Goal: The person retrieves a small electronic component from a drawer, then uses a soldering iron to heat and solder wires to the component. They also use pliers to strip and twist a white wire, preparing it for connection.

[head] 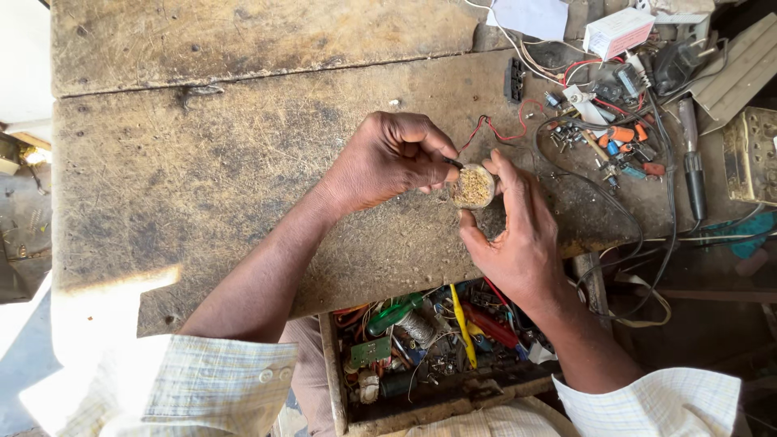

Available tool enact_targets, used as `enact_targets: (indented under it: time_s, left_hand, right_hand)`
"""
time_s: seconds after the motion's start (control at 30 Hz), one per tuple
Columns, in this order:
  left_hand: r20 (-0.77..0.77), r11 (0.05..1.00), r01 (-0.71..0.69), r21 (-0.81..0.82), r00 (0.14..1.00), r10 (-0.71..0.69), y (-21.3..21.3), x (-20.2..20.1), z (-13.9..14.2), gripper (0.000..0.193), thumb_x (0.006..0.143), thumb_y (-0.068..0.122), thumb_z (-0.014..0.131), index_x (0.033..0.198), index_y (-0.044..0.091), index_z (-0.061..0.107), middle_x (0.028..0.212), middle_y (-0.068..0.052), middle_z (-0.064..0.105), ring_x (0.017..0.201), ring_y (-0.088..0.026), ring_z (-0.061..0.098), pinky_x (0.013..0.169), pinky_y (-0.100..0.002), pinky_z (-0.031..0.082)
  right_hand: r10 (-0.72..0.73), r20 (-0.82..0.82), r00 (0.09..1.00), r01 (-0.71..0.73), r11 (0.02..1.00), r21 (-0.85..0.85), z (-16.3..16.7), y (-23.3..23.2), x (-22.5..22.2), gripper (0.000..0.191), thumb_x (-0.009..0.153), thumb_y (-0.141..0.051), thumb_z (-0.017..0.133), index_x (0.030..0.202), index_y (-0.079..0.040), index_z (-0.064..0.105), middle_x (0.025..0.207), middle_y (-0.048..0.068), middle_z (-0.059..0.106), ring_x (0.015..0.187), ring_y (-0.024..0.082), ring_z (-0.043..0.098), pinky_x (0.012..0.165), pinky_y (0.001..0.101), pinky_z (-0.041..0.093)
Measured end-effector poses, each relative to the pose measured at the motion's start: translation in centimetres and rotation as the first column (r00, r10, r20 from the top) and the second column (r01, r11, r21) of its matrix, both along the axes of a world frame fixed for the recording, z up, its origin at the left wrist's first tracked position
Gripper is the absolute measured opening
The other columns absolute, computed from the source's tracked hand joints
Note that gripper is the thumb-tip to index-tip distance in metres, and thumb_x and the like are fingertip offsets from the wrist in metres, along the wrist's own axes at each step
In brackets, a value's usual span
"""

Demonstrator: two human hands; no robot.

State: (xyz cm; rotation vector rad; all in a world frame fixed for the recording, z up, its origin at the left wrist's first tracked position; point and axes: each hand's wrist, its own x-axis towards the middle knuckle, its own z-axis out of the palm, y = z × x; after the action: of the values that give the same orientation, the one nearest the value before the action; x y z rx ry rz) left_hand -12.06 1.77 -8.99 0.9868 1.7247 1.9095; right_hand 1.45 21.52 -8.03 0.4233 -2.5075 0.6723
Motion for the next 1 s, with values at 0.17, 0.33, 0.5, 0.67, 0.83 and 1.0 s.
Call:
enact_targets:
  time_s: [0.17, 0.33, 0.5, 0.67, 0.83, 1.0]
  left_hand:
    - [-0.102, 0.999, -0.04, -0.031, 0.994, 0.037, 0.1, 0.1, -0.4, 0.014, 0.088, 0.001, 0.083, 0.1, 0.002, 0.075, 0.094, -0.008, 0.077, 0.085, -0.01, 0.077, 0.076, -0.027, 0.069]
    - [-0.174, 0.997, -0.06, -0.048, 0.983, 0.051, 0.5, 0.3, -1.1, 0.013, 0.088, 0.001, 0.084, 0.098, 0.002, 0.076, 0.096, -0.01, 0.076, 0.084, -0.013, 0.074, 0.072, -0.027, 0.066]
    - [-0.242, 0.992, -0.087, -0.089, 0.968, 0.063, 0.9, 0.2, -1.3, 0.011, 0.089, 0.001, 0.081, 0.099, 0.004, 0.078, 0.096, -0.011, 0.078, 0.081, -0.016, 0.079, 0.071, -0.024, 0.068]
    - [-0.078, 0.999, -0.039, -0.027, 0.996, 0.037, -0.2, -0.2, -0.2, 0.009, 0.093, -0.004, 0.074, 0.099, 0.003, 0.076, 0.095, -0.012, 0.078, 0.08, -0.015, 0.08, 0.071, -0.026, 0.067]
    - [-0.001, 0.98, -0.178, -0.093, 0.984, 0.179, -0.7, -0.7, 0.3, 0.007, 0.096, -0.002, 0.074, 0.1, 0.002, 0.076, 0.09, -0.012, 0.078, 0.07, -0.013, 0.073, 0.065, -0.026, 0.065]
    - [0.225, 0.994, -0.11, -0.03, 0.968, 0.114, 0.0, -1.0, -0.3, 0.013, 0.098, -0.001, 0.067, 0.108, 0.003, 0.074, 0.096, -0.012, 0.076, 0.078, -0.016, 0.074, 0.068, -0.028, 0.067]
  right_hand:
    - [-0.008, 0.001, 1.0, 0.008, 1.0, -0.02, 0.0, -0.5, 0.0, 0.084, 0.081, 0.001, 0.083, 0.153, 0.003, 0.039, 0.132, 0.023, 0.061, 0.11, 0.032, 0.064, 0.096, 0.0443, 0.056]
    - [0.006, -0.027, 1.0, -0.006, 1.0, -0.022, -0.4, -0.9, 0.0, 0.082, 0.085, 0.0, 0.083, 0.153, 0.003, 0.039, 0.135, 0.023, 0.06, 0.117, 0.034, 0.065, 0.099, 0.0433, 0.057]
    - [-0.031, -0.04, 0.999, 0.029, 0.999, -0.034, -1.1, -0.7, 0.4, 0.077, 0.088, -0.005, 0.086, 0.152, 0.001, 0.043, 0.131, 0.021, 0.063, 0.115, 0.031, 0.064, 0.1, 0.0435, 0.055]
    - [-0.114, -0.098, 0.989, 0.131, 0.974, 0.187, -0.9, -0.3, 1.7, 0.077, 0.088, -0.022, 0.087, 0.148, 0.003, 0.046, 0.114, 0.016, 0.066, 0.114, 0.03, 0.058, 0.117, 0.0606, 0.033]
    - [-0.018, -0.122, 0.992, 0.047, 0.971, 0.236, -0.2, 0.0, 2.2, 0.077, 0.087, -0.038, 0.085, 0.141, 0.004, 0.051, 0.122, 0.017, 0.069, 0.122, 0.034, 0.056, 0.118, 0.0647, 0.017]
    - [-0.263, -0.119, 0.958, 0.283, 0.937, 0.206, 0.7, 2.4, 3.9, 0.058, 0.094, -0.027, 0.083, 0.14, -0.002, 0.059, 0.126, 0.016, 0.067, 0.125, 0.034, 0.055, 0.124, 0.062, 0.024]
